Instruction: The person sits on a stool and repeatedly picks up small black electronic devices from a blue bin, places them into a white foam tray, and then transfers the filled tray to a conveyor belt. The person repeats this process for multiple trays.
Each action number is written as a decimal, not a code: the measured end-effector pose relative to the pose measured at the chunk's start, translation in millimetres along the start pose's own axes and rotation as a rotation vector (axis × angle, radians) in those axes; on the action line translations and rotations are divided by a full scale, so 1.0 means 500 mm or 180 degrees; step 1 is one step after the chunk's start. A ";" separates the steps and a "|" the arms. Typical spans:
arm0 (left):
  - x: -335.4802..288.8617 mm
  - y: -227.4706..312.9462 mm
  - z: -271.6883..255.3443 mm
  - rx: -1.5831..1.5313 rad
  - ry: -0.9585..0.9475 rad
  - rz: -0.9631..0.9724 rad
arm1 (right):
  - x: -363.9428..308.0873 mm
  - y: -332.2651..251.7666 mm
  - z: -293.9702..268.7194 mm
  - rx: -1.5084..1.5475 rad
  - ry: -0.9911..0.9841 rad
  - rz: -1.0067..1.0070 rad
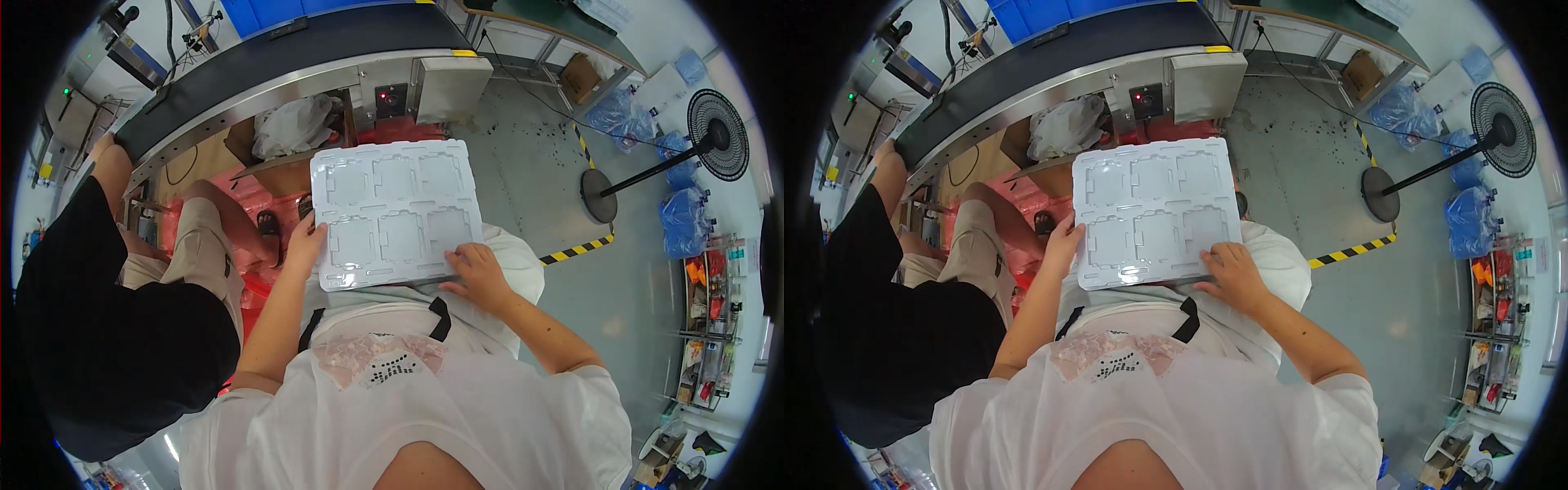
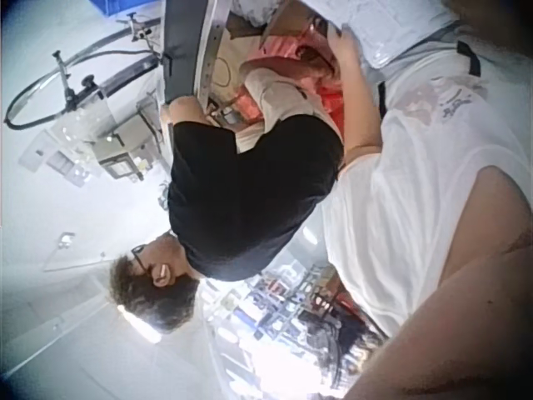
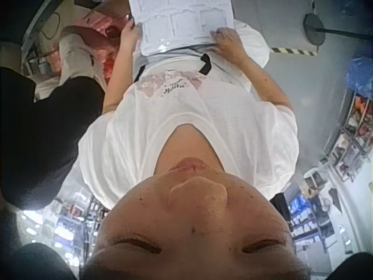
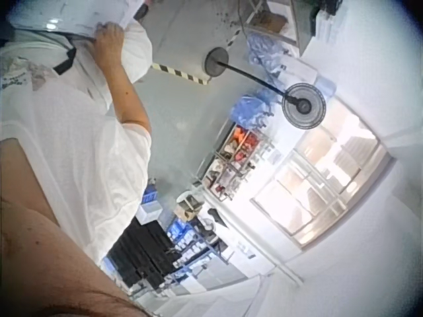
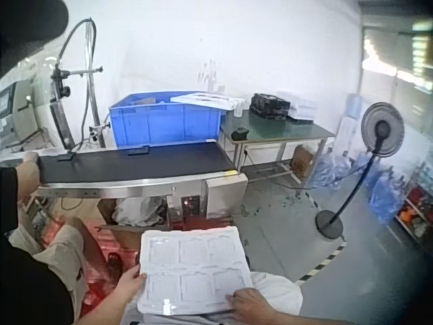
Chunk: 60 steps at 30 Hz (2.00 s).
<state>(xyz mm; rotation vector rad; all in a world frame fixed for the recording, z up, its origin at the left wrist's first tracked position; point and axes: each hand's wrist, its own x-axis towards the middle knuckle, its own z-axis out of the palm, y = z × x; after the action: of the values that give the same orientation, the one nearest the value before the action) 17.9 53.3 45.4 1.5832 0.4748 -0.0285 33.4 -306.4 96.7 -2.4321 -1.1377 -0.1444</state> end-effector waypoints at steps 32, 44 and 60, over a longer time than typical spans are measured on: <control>0.210 0.513 -0.081 0.1327 0.1902 0.2780 | 0.780 0.261 -0.287 -0.0623 0.1115 -0.0612; 0.511 0.631 -0.109 0.4006 0.2529 0.0802 | 0.943 0.350 -0.341 -0.2321 -0.0605 0.0668; 0.116 0.329 0.016 0.3038 -0.0381 0.3376 | 0.329 0.063 0.099 0.1157 -0.0539 0.2255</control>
<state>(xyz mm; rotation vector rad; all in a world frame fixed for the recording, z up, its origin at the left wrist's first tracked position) 124.6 63.2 183.2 2.5710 -0.6245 0.5216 160.3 -186.5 86.8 -2.3775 -0.2664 0.4536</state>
